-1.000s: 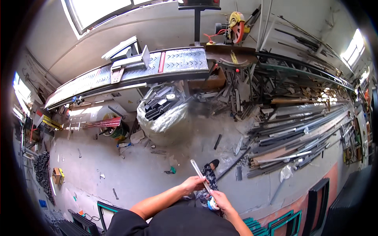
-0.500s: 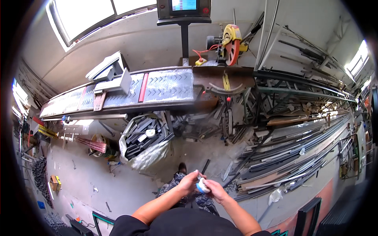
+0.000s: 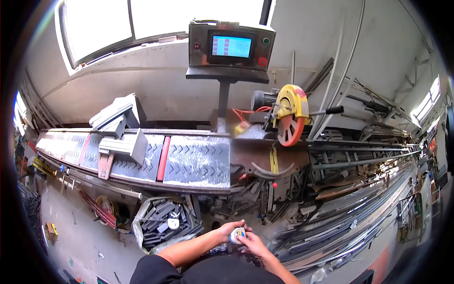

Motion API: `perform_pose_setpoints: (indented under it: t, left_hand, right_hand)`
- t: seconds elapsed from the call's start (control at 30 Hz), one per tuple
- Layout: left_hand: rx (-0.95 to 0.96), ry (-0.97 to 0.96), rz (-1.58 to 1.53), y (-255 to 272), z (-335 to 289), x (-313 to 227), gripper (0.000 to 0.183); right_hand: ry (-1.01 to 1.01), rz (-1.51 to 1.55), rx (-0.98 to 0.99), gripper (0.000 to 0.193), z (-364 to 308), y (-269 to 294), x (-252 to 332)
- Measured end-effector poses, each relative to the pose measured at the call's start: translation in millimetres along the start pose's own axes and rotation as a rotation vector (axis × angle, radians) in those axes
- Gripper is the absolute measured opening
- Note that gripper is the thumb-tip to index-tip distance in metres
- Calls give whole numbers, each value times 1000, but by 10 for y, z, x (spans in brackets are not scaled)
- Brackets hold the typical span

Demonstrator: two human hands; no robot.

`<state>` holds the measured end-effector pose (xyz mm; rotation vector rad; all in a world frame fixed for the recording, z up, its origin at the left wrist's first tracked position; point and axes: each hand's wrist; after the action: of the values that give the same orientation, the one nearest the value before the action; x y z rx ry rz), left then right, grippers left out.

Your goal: The person measures window frame components using a tape measure, operates a motorized cutting saw via a touchscreen interface to cut metal bars, and fits the cut bars into the slots of green window frames.

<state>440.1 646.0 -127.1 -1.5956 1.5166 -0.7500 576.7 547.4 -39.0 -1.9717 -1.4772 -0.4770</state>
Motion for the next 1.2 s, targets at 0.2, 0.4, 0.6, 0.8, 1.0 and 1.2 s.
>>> perform_pose_setpoints:
  t: [0.2, 0.4, 0.6, 0.8, 1.0, 1.2]
  left_hand:
    - [-91, -260, -333, 139, 52, -927, 34]
    - [-387, -422, -517, 603, -42, -1229, 36]
    - [-526, -583, -687, 457, 41, -1314, 37]
    - [-489, -578, -812, 363, 318, -1277, 37]
    - [-516, -529, -749, 568, 302, -1617, 38]
    - [-457, -683, -869, 726, 10, -2015, 41]
  right_hand:
    - [653, -960, -152, 30, 607, 103, 1573]
    - [1336, -927, -301, 17, 1277, -250, 3586]
    - [1892, -1015, -633, 37, 1923, -783, 5296]
    - [1885, -1212, -784, 59, 2486, -823, 5811]
    - [1867, -1253, -819, 60, 2598, -838, 5908]
    - [2204, -1181, -604, 54, 2576, -1144, 6042]
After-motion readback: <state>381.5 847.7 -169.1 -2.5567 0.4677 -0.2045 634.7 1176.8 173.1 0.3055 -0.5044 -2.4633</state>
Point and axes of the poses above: each hand's wrist, its own z-axis towards the middle knuckle, its own y-axis out of the back of the hand, x = y × z, and after that the axes turned 3 degrees about z, right-handed
